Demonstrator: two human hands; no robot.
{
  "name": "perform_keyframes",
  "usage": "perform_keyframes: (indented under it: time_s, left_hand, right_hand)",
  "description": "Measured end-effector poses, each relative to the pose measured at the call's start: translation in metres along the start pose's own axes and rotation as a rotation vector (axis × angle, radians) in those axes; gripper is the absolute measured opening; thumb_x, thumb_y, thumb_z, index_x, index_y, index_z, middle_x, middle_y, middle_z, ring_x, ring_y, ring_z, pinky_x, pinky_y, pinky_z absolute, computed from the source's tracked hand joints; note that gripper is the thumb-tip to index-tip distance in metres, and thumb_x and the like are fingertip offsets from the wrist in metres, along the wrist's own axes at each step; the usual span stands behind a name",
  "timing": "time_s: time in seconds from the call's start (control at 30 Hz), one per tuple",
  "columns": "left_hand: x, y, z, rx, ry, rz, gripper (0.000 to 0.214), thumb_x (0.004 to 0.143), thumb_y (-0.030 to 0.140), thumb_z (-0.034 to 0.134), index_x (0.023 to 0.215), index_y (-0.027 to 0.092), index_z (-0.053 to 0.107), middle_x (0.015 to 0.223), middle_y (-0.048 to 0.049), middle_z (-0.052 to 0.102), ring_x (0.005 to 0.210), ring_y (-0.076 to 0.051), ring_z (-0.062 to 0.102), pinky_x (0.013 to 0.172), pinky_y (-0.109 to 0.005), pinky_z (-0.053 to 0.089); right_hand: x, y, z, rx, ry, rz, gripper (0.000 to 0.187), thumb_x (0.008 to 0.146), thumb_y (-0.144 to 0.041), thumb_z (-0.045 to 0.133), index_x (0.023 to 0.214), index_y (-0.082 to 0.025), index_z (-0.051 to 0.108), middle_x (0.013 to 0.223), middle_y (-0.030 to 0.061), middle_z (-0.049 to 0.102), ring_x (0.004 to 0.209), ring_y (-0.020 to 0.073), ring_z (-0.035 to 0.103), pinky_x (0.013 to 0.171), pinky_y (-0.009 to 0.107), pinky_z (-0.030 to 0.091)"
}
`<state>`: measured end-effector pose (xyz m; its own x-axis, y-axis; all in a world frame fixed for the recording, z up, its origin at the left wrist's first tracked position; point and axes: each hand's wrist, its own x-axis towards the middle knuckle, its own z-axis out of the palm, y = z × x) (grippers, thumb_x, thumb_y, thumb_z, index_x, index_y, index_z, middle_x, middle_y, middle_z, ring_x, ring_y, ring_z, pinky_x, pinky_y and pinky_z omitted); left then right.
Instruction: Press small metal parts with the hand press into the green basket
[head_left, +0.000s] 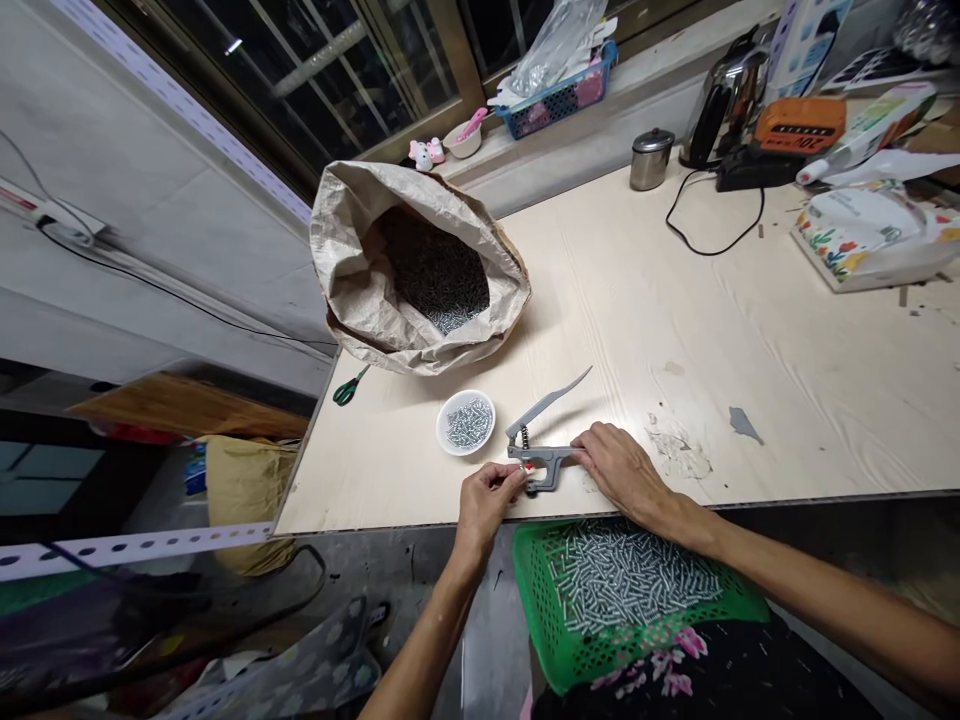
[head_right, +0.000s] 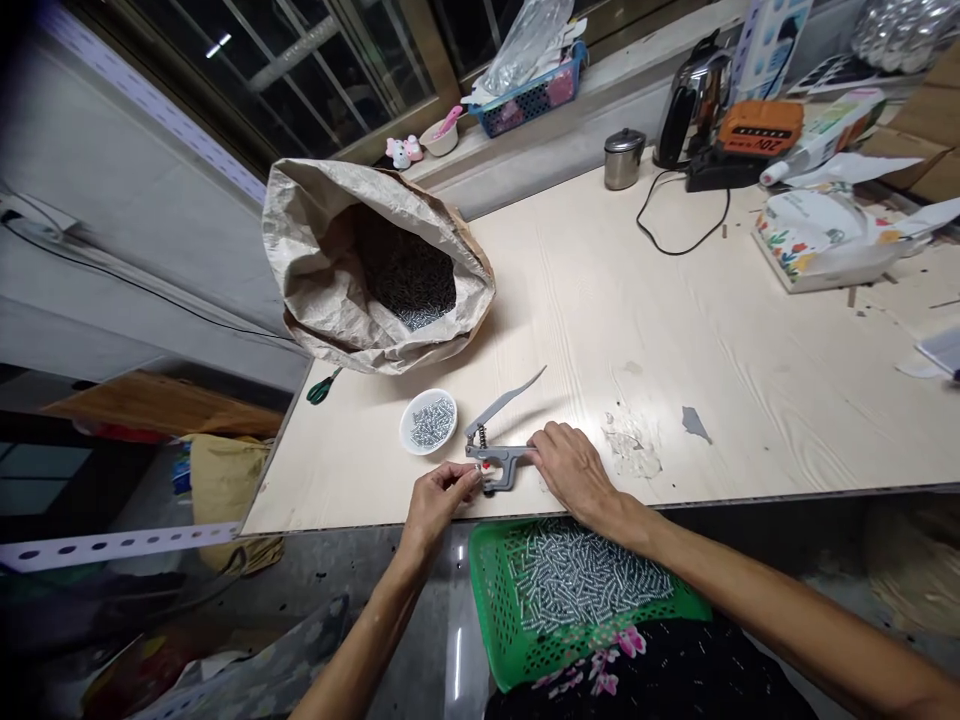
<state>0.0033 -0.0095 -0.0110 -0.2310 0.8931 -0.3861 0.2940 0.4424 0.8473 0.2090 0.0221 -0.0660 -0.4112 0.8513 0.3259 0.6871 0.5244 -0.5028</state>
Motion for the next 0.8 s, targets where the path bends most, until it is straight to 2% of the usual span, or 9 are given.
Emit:
perform_keyframes:
  time_s: [0.23, 0.4, 0.5, 0.67, 0.8]
  left_hand:
    - [-0.003, -0.01, 0.004, -0.012, 0.009, -0.05, 0.04, 0.061, 0.048, 0.074, 0.074, 0.01, 0.068, 0.06, -0.0002, 0.06, 0.054, -0.01, 0.05, 0.055, -0.022, 0.039]
    - [0.001, -0.011, 0.003, -0.012, -0.014, -0.101, 0.045, 0.055, 0.051, 0.075, 0.072, 0.01, 0.067, 0.059, -0.0002, 0.06, 0.051, -0.009, 0.049, 0.053, -0.023, 0.039]
    - [0.007, -0.009, -0.001, 0.027, -0.098, -0.157, 0.045, 0.052, 0.052, 0.076, 0.066, 0.011, 0.064, 0.05, 0.0029, 0.054, 0.045, -0.007, 0.043, 0.048, -0.021, 0.035]
    - [0.016, 0.0, -0.01, 0.206, -0.34, -0.268, 0.037, 0.055, 0.047, 0.076, 0.057, 0.013, 0.061, 0.04, 0.0058, 0.047, 0.038, -0.005, 0.038, 0.043, -0.02, 0.029]
    - [0.018, 0.004, -0.012, 0.284, -0.404, -0.373, 0.037, 0.056, 0.047, 0.076, 0.054, 0.015, 0.057, 0.04, 0.0059, 0.049, 0.036, -0.006, 0.04, 0.041, -0.02, 0.029]
  right_hand:
    - [0.0, -0.001, 0.0, 0.01, -0.003, -0.008, 0.021, 0.095, -0.025, 0.037, 0.091, -0.017, 0.057, 0.085, 0.0076, 0.058, 0.079, 0.0203, 0.049, 0.069, 0.033, 0.036]
    - [0.001, -0.003, -0.004, 0.011, -0.014, -0.015, 0.022, 0.096, -0.024, 0.036, 0.091, -0.017, 0.056, 0.086, 0.008, 0.058, 0.079, 0.02, 0.049, 0.07, 0.033, 0.036]
    - [0.001, -0.003, -0.002, -0.005, -0.02, -0.024, 0.022, 0.096, -0.024, 0.036, 0.089, -0.018, 0.056, 0.085, 0.0077, 0.059, 0.077, 0.0198, 0.049, 0.069, 0.033, 0.035]
    - [0.001, -0.002, 0.004, -0.054, -0.033, -0.041, 0.018, 0.095, -0.023, 0.041, 0.086, -0.018, 0.056, 0.082, 0.0062, 0.06, 0.077, 0.0194, 0.048, 0.069, 0.033, 0.032]
    - [0.0, 0.0, 0.004, -0.101, -0.039, -0.09, 0.018, 0.094, -0.023, 0.043, 0.082, -0.018, 0.056, 0.08, 0.0053, 0.06, 0.076, 0.0193, 0.048, 0.07, 0.033, 0.03]
